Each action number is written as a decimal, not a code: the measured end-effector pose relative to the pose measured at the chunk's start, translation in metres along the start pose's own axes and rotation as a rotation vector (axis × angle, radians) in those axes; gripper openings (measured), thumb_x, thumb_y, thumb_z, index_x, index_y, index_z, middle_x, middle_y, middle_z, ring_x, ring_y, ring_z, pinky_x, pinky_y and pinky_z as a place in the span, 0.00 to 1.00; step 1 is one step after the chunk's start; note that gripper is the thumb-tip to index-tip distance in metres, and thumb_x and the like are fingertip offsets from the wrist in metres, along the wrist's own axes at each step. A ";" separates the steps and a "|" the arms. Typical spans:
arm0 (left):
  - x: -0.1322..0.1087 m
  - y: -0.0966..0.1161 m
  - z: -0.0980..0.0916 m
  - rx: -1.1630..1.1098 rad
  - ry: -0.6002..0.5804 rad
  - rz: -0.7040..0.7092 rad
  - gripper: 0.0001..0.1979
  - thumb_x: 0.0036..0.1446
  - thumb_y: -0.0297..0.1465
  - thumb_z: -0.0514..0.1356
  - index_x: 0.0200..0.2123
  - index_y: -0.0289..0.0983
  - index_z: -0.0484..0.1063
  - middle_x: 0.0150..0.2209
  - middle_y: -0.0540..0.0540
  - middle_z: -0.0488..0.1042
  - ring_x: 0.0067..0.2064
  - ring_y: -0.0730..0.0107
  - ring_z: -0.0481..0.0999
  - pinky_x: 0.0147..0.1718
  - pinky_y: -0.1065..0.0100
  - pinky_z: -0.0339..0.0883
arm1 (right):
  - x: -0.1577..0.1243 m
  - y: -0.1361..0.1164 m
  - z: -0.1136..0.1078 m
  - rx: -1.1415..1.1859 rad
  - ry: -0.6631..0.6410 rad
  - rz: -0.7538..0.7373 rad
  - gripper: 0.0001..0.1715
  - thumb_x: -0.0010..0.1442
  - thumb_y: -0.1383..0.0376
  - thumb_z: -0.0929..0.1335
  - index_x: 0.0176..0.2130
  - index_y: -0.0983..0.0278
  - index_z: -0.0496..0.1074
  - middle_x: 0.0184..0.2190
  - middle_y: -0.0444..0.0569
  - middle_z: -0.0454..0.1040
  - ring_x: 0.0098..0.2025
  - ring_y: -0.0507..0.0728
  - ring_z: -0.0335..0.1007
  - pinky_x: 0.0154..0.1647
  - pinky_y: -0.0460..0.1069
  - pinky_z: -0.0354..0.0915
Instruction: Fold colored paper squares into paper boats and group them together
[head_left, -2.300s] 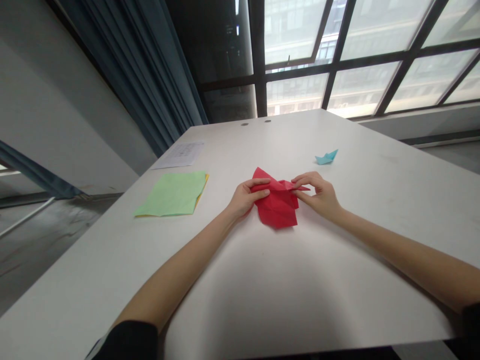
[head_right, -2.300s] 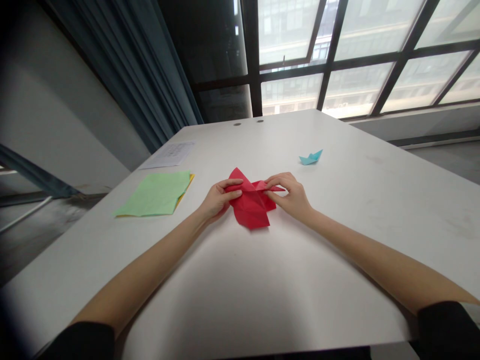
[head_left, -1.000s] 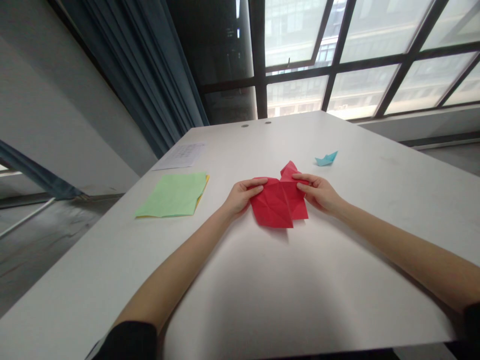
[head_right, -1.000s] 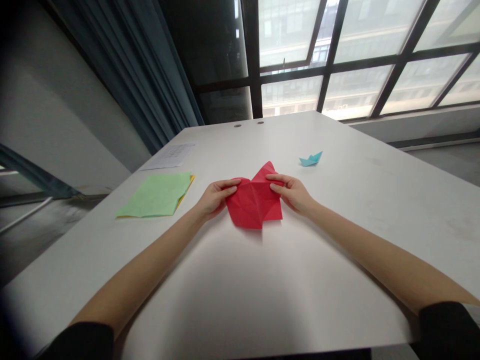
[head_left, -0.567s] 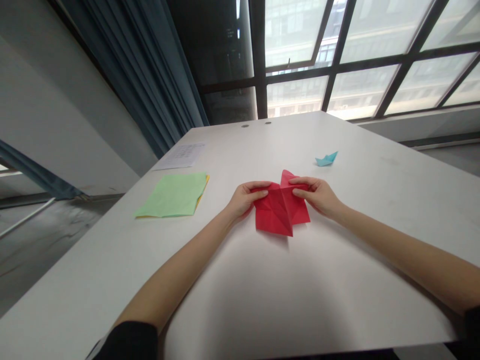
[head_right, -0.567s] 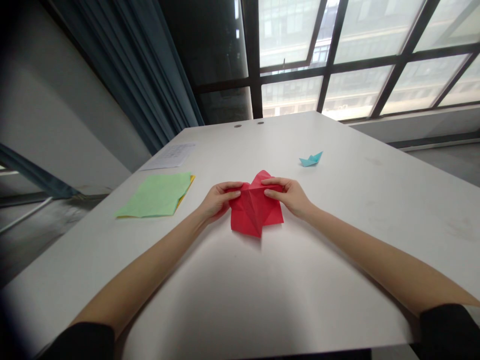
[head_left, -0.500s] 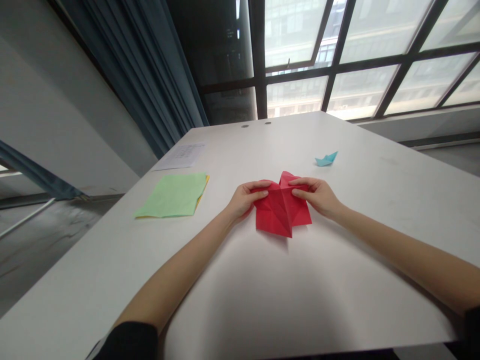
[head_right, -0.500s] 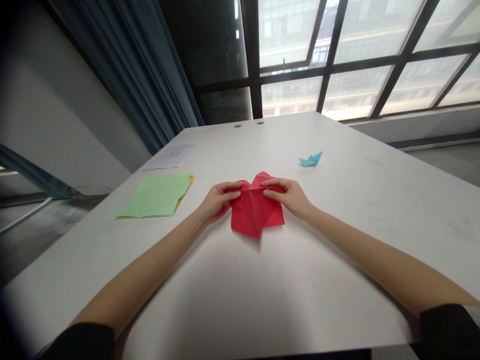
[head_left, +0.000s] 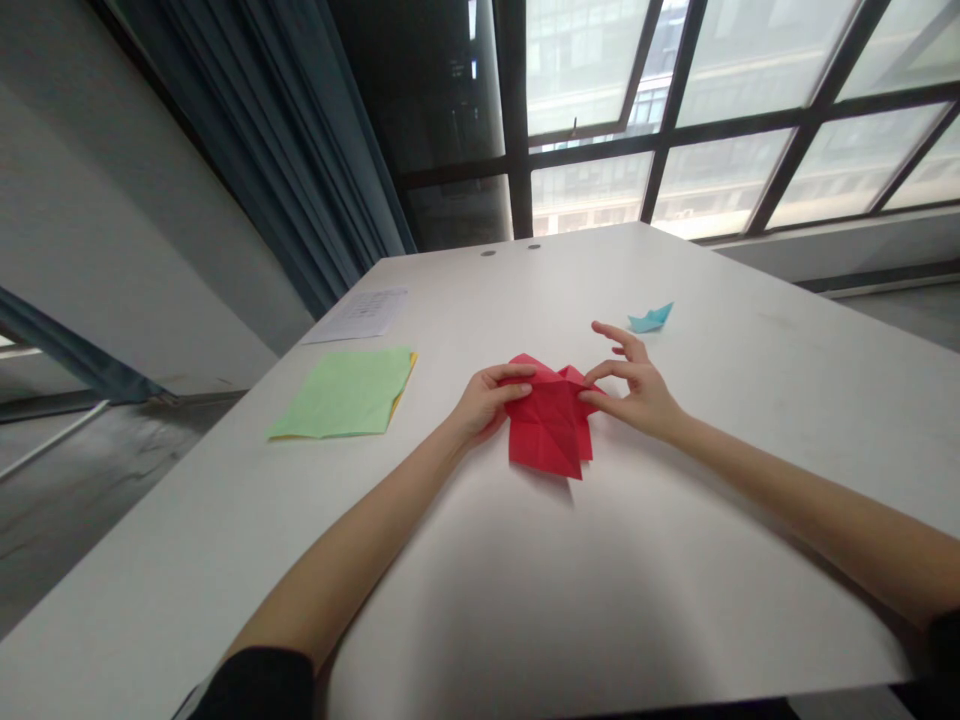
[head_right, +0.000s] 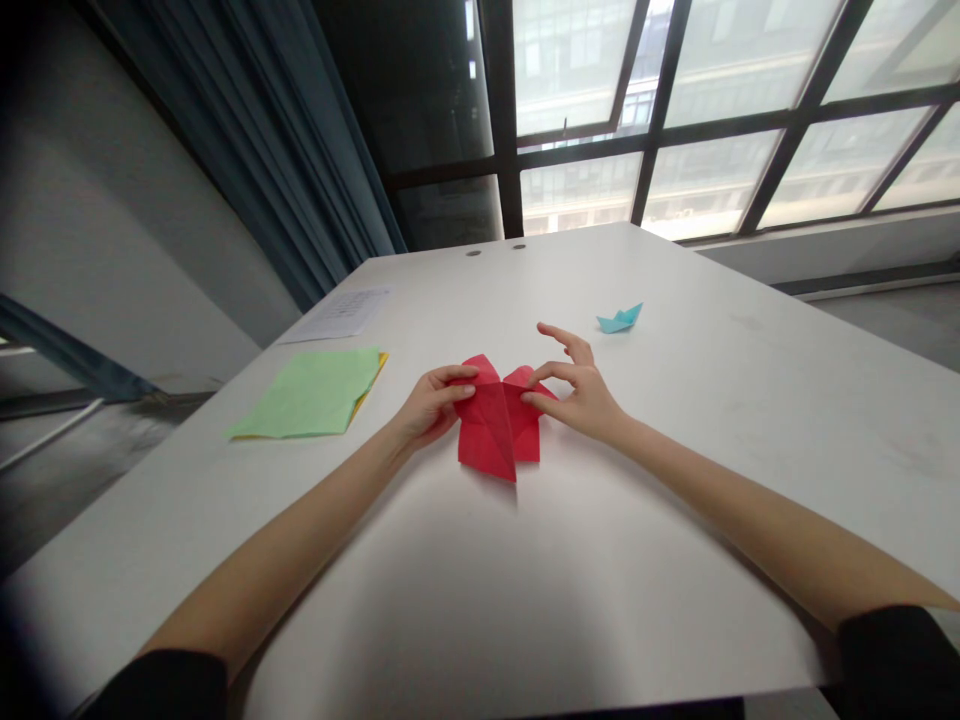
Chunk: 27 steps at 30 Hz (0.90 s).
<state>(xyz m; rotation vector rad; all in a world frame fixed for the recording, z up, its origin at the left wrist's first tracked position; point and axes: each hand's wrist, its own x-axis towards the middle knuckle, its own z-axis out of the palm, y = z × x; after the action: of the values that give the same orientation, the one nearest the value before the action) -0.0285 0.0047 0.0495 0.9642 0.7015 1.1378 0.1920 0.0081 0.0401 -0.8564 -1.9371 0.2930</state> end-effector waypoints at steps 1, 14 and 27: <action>0.000 0.000 0.000 0.000 -0.002 -0.005 0.13 0.32 0.23 0.69 0.27 0.36 0.77 0.26 0.50 0.77 0.28 0.75 0.74 0.35 0.70 0.66 | 0.000 -0.002 -0.001 -0.012 -0.016 -0.059 0.04 0.48 0.63 0.71 0.27 0.60 0.72 0.59 0.49 0.57 0.60 0.65 0.51 0.55 0.63 0.54; 0.000 0.002 -0.001 -0.005 -0.010 -0.001 0.12 0.31 0.22 0.69 0.26 0.36 0.77 0.25 0.50 0.77 0.28 0.74 0.74 0.34 0.69 0.67 | 0.002 -0.010 -0.001 0.049 -0.032 -0.248 0.05 0.52 0.68 0.68 0.31 0.60 0.67 0.36 0.49 0.74 0.39 0.56 0.70 0.42 0.54 0.67; 0.007 0.005 -0.012 0.752 0.182 0.373 0.13 0.43 0.31 0.65 0.36 0.41 0.76 0.49 0.43 0.68 0.54 0.59 0.64 0.45 0.61 0.63 | 0.002 -0.004 -0.005 -0.212 0.055 -0.324 0.05 0.51 0.70 0.66 0.32 0.61 0.68 0.34 0.50 0.73 0.36 0.56 0.69 0.40 0.55 0.65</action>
<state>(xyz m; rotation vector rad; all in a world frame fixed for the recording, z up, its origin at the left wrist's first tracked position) -0.0389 0.0155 0.0486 1.6899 1.1731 1.3202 0.1941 0.0059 0.0465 -0.6610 -2.0416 -0.1285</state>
